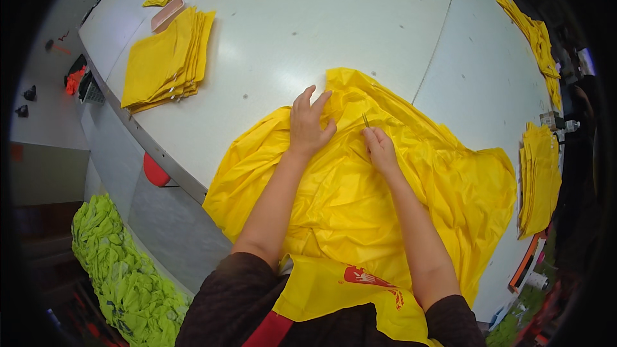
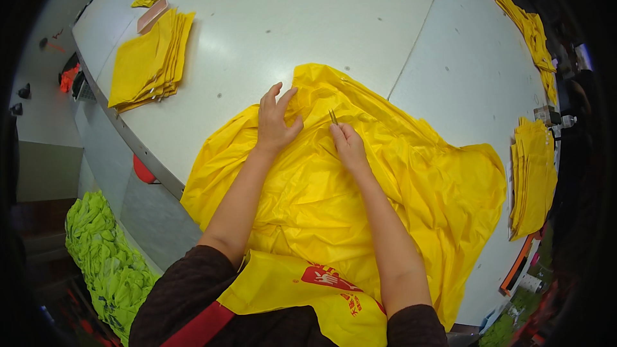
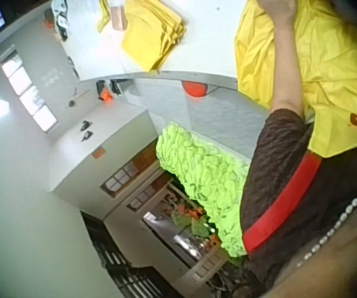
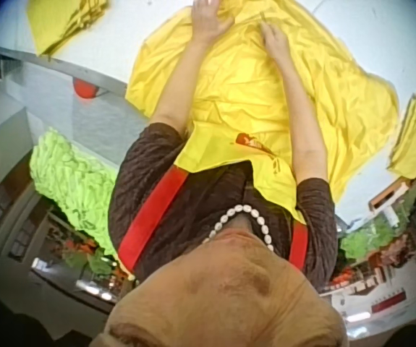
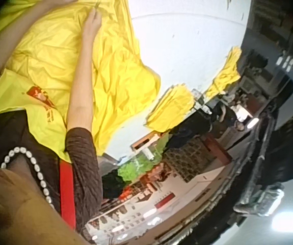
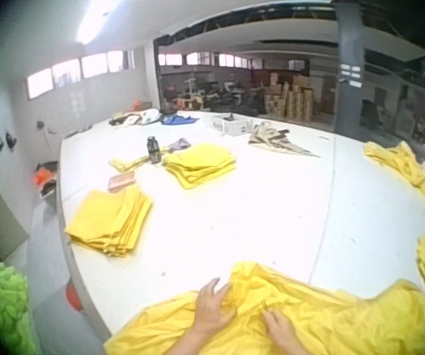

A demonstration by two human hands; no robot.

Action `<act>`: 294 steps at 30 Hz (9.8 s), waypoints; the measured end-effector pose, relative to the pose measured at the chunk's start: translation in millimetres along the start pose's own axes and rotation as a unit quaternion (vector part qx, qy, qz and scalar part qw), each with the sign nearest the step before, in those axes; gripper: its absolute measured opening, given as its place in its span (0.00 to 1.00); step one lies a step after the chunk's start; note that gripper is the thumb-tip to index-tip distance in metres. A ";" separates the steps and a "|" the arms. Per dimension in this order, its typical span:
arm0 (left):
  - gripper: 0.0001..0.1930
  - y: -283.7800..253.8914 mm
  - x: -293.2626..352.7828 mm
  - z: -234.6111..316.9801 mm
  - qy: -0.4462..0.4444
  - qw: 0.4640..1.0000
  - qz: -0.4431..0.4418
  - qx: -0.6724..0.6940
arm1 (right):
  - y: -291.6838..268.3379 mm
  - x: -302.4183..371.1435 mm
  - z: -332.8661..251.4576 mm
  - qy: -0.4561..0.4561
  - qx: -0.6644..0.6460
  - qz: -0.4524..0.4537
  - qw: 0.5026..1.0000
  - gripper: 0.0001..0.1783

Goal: The person unfolds a yellow raincoat on a white table, smooths the fabric, and folds it into a compact rectangle. The person then places the folded raincoat on a stack of similar yellow items on the table.

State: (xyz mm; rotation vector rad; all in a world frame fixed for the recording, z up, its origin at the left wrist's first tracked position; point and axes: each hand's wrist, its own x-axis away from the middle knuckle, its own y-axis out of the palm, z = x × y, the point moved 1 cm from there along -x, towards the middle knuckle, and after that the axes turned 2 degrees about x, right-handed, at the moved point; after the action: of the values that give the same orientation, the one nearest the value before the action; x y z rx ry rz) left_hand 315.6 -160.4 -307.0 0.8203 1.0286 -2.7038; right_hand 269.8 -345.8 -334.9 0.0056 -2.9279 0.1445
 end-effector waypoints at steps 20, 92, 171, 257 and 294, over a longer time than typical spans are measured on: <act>0.04 -38.8 -46.3 -27.1 0.120 0.977 0.009 -0.177 | 8.5 31.8 3.8 -0.092 0.102 0.050 0.989 0.12; 0.09 7.1 -30.6 -39.8 -0.308 0.868 0.054 0.385 | 91.1 -39.2 -66.2 0.209 -0.162 -0.110 0.958 0.21; 0.19 -28.4 98.2 161.3 0.172 0.948 -0.264 0.043 | -196.2 421.6 3.5 -0.045 0.384 0.459 0.800 0.13; 0.35 -154.8 -145.3 170.6 0.112 0.977 -0.169 -0.062 | -297.4 202.5 -260.6 -0.222 0.509 0.400 0.729 0.22; 0.27 -248.7 131.1 -98.1 -0.188 0.981 -0.050 -0.012 | -203.4 383.3 96.9 0.004 0.294 0.510 0.808 0.10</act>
State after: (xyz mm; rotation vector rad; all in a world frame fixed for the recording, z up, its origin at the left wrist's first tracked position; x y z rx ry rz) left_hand 172.3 100.3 -294.6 0.2400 1.0298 -2.7688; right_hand -122.4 -555.2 -329.5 -1.4324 -2.3849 1.1645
